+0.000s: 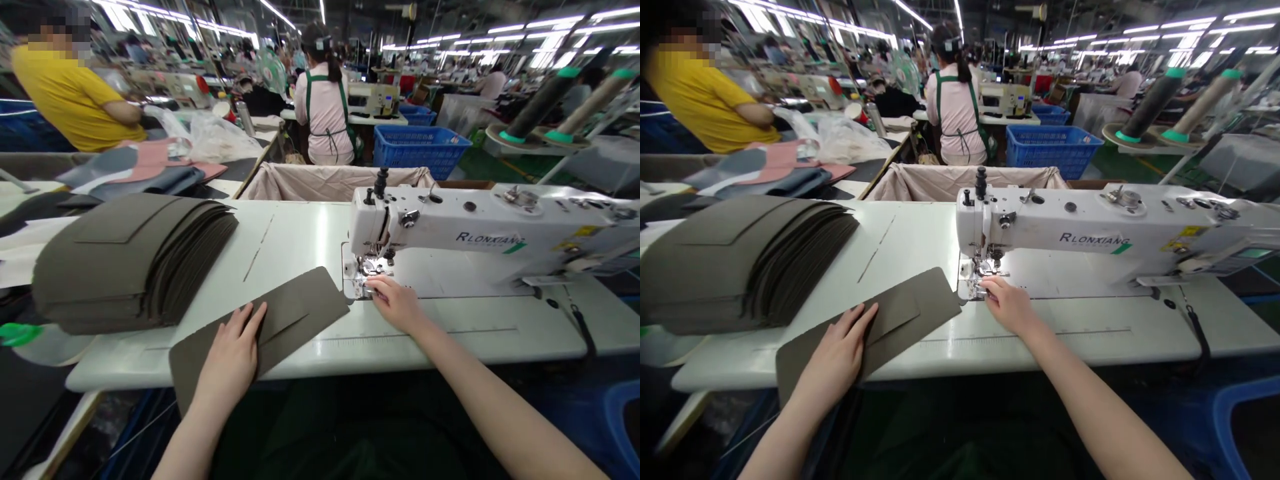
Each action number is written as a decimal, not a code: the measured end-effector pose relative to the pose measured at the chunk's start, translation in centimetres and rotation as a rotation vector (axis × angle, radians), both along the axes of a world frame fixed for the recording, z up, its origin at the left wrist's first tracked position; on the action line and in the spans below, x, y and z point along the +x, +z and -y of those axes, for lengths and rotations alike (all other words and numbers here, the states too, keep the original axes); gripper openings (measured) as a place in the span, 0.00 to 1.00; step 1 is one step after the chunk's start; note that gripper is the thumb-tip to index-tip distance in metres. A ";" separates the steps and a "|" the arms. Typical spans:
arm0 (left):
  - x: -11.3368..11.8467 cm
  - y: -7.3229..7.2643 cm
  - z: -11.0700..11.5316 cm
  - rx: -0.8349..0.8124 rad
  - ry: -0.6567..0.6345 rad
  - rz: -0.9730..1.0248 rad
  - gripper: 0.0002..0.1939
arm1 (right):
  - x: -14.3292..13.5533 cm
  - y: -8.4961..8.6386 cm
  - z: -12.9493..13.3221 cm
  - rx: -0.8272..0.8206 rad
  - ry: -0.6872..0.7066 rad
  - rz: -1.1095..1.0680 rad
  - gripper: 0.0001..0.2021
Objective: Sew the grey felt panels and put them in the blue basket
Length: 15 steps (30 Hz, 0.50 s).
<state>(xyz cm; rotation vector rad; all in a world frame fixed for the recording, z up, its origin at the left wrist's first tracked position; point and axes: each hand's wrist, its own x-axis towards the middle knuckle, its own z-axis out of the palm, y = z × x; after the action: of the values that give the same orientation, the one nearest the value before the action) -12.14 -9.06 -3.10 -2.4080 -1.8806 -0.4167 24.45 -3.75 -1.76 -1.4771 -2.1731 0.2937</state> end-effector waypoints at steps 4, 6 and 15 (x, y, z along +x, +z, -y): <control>1.5 0.6 2.0 -0.115 -0.193 0.065 0.30 | 0.5 1.1 0.1 -0.012 -0.025 -0.156 0.12; 3.3 1.0 1.7 -0.158 -0.292 0.085 0.30 | 1.0 1.9 1.1 -0.032 -0.052 -0.219 0.13; 9.2 2.9 -1.2 -0.152 -0.364 0.309 0.16 | 2.5 3.0 11.4 -0.288 -0.267 -0.169 0.15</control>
<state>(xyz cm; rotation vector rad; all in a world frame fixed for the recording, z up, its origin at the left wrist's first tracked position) -2.92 -7.87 -0.16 -2.9470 -1.6156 -0.7293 26.96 -15.12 1.26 -1.8048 -1.8317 0.6334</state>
